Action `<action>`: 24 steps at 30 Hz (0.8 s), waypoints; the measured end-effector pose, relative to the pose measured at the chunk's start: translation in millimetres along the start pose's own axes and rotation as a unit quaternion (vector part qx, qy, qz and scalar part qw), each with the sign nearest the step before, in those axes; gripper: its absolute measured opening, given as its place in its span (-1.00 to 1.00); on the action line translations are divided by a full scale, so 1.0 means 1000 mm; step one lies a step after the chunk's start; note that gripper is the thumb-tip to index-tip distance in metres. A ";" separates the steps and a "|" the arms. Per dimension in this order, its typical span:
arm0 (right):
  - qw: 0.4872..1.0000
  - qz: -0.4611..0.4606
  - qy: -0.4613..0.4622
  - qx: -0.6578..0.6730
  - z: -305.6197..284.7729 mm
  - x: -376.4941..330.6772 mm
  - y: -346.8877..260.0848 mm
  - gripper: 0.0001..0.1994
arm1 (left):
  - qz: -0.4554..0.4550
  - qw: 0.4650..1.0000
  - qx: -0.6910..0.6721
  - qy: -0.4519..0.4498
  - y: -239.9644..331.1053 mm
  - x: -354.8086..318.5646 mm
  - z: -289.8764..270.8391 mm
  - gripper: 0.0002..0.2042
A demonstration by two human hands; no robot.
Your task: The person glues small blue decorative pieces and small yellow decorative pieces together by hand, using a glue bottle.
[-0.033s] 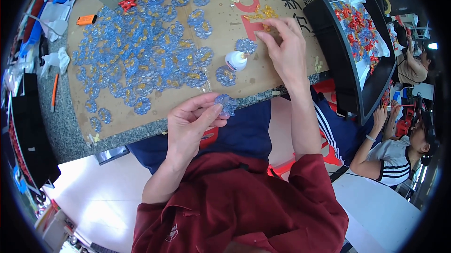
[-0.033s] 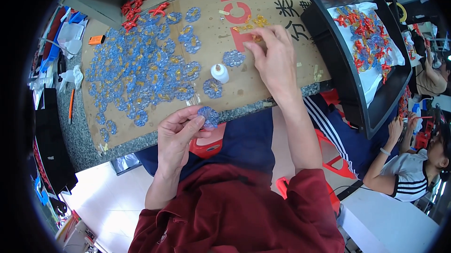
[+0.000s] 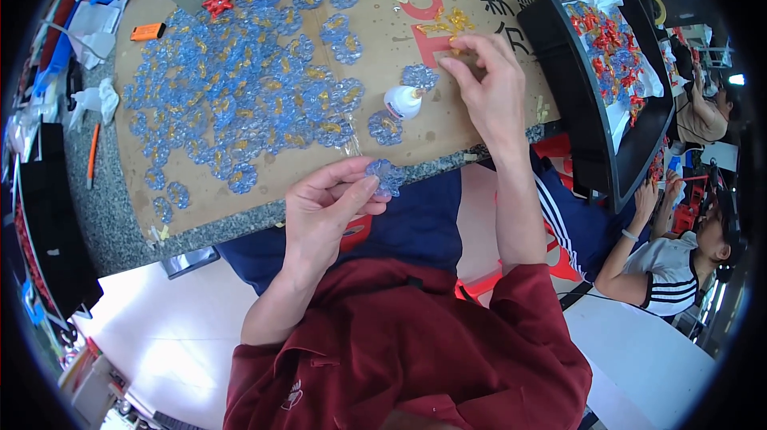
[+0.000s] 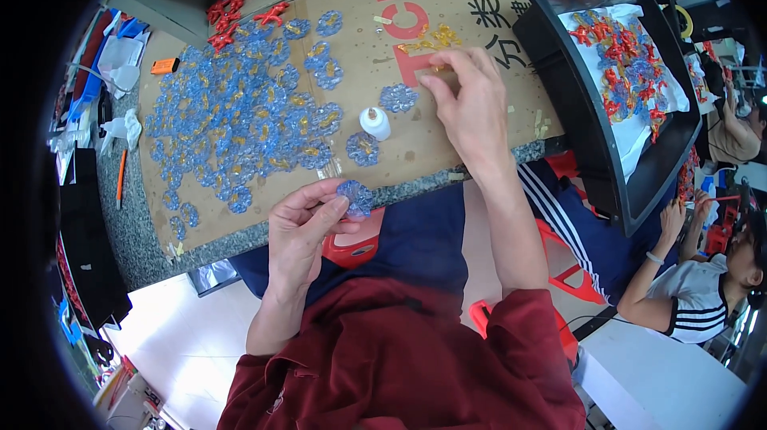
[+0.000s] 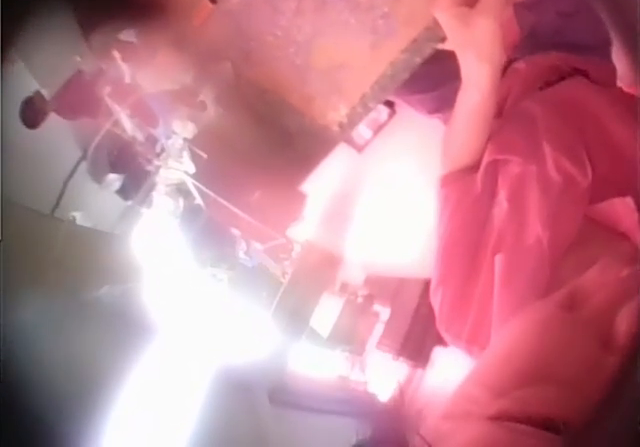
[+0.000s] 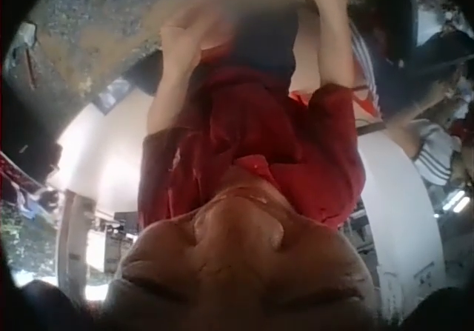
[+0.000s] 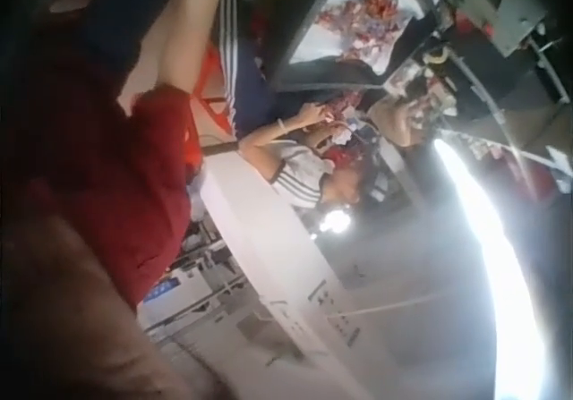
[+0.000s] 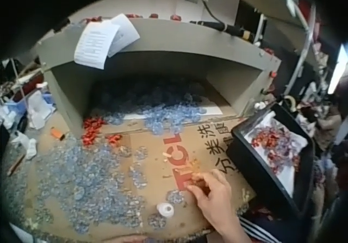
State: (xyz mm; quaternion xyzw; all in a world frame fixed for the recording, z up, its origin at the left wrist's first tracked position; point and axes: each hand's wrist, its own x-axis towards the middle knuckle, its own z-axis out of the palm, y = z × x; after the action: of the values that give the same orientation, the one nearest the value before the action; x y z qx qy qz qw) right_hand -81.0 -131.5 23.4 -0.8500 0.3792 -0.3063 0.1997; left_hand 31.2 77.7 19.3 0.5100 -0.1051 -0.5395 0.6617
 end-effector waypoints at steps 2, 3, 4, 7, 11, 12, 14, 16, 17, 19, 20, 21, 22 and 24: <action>0.994 0.070 -0.005 0.080 -0.008 -0.010 -0.006 -0.77 | -0.003 1.000 -0.006 -0.004 -0.001 -0.001 -0.001 -0.77; 0.977 0.139 -0.008 0.158 -0.012 -0.017 -0.008 -0.78 | 0.004 1.000 -0.012 -0.004 -0.001 0.000 -0.001 -0.76; 0.977 0.142 -0.011 0.158 -0.015 -0.025 -0.010 -0.78 | 0.011 1.000 -0.017 -0.005 -0.001 0.000 0.000 -0.76; 0.918 0.190 -0.025 0.347 -0.026 -0.050 -0.019 -0.83 | 0.015 0.999 -0.029 -0.013 -0.001 0.000 0.001 -0.75; 0.839 0.224 -0.138 0.476 -0.033 -0.082 -0.029 -0.79 | 0.000 0.999 -0.033 -0.026 -0.004 0.001 0.006 -0.75; 0.828 0.230 -0.144 0.491 -0.034 -0.086 -0.034 -0.79 | -0.008 0.999 -0.032 -0.028 -0.004 0.001 0.007 -0.75; 0.848 0.218 -0.128 0.465 -0.034 -0.095 -0.043 -0.77 | -0.016 0.999 -0.029 -0.026 -0.006 -0.001 0.007 -0.75; 0.898 0.151 -0.097 0.401 -0.028 -0.100 -0.046 -0.78 | -0.003 0.999 -0.037 -0.020 -0.007 -0.002 0.008 -0.76; 0.939 0.080 -0.064 0.328 -0.025 -0.102 -0.047 -0.78 | -0.003 0.999 -0.036 -0.018 -0.007 -0.002 0.008 -0.76; 0.950 0.065 -0.044 0.301 -0.020 -0.104 -0.052 -0.79 | 0.002 0.999 -0.038 -0.007 -0.009 -0.003 0.009 -0.76; 0.961 0.050 -0.024 0.272 -0.018 -0.106 -0.055 -0.80 | 0.002 0.999 -0.038 -0.006 -0.010 -0.004 0.009 -0.76; 0.962 0.041 -0.014 0.269 -0.014 -0.107 -0.056 -0.81 | 0.002 0.999 -0.039 -0.008 -0.010 -0.004 0.010 -0.76; 0.962 0.041 -0.014 0.269 -0.014 -0.106 -0.056 -0.81 | 0.002 0.999 -0.041 -0.009 -0.011 -0.004 0.010 -0.76; 0.971 -0.014 -0.002 0.238 -0.014 -0.105 -0.056 -0.81 | 0.002 0.999 -0.041 -0.010 -0.011 -0.005 0.011 -0.76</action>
State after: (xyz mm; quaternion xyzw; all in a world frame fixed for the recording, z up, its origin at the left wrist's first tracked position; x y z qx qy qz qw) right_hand -116.3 -17.0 27.0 -0.7840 0.2830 -0.3886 0.3927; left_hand 14.9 76.9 17.6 0.4771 -0.0904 -0.5473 0.6817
